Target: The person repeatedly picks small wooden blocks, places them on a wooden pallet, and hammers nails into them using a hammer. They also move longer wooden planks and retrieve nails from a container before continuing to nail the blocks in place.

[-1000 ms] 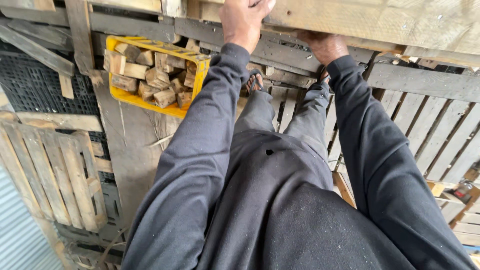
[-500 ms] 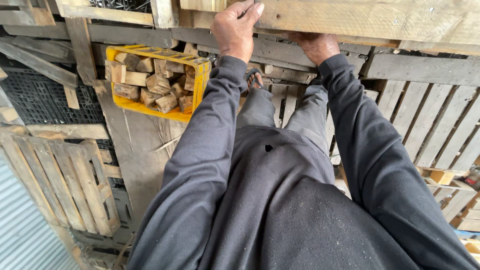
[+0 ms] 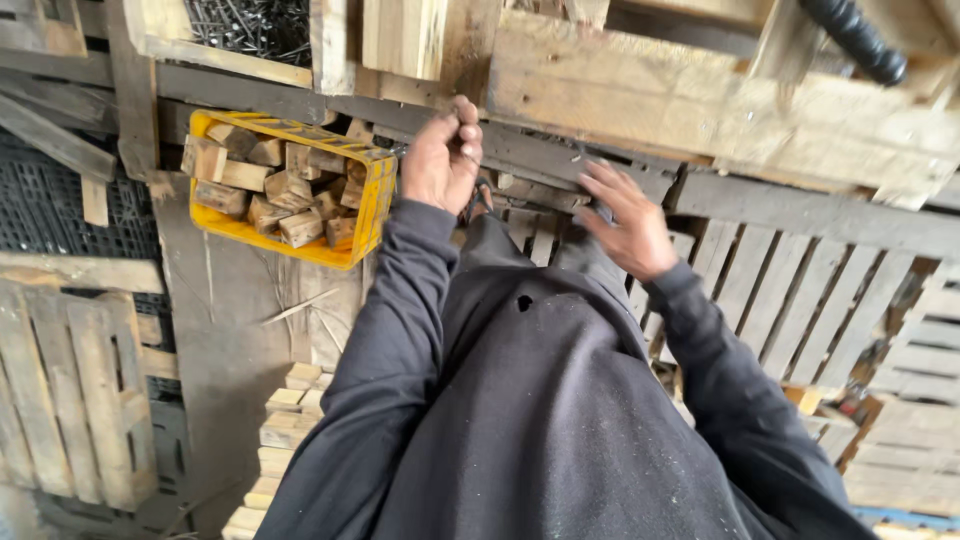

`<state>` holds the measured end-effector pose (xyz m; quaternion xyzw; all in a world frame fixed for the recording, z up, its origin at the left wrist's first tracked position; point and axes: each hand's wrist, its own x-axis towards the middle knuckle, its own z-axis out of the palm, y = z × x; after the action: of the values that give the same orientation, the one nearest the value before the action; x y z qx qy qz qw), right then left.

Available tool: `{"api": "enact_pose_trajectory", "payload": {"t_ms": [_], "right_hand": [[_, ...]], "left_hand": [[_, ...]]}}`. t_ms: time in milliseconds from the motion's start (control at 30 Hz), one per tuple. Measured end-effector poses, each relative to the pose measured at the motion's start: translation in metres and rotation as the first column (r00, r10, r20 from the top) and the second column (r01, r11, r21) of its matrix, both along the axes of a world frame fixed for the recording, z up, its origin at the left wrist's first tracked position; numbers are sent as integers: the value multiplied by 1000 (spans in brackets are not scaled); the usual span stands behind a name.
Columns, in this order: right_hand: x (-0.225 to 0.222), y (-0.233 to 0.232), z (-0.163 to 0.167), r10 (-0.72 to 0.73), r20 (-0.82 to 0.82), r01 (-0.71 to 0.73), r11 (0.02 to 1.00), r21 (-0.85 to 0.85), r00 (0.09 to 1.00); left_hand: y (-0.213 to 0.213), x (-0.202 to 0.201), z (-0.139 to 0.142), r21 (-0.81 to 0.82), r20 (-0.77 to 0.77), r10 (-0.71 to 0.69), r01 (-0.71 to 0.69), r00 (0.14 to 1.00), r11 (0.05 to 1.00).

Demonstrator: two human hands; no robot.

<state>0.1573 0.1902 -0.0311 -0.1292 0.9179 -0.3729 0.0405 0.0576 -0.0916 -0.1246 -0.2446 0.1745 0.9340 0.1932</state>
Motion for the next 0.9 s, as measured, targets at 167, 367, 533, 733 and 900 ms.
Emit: {"api": "enact_pose_trajectory", "payload": {"t_ms": [167,367,533,733,900], "right_hand": [[-59,146,26,-236,-103,219,963,-156,966],[-161,267,-11,-71,-51,87,821,564,996],[-189,278,-27,-163,144,50,813,580,976],[-162,272,10,-120,131,66,931,359,984],[-41,163,40,-158,612,486,768,-417,775]], "left_hand": [[52,14,29,171,-46,71,-62,996,983],[116,9,40,223,63,194,-203,979,953],[125,3,32,-210,-153,372,-398,915,893],[99,-56,15,-855,-500,-90,-474,861,213],[90,-69,-1,-807,-590,-176,-585,788,81]]}}
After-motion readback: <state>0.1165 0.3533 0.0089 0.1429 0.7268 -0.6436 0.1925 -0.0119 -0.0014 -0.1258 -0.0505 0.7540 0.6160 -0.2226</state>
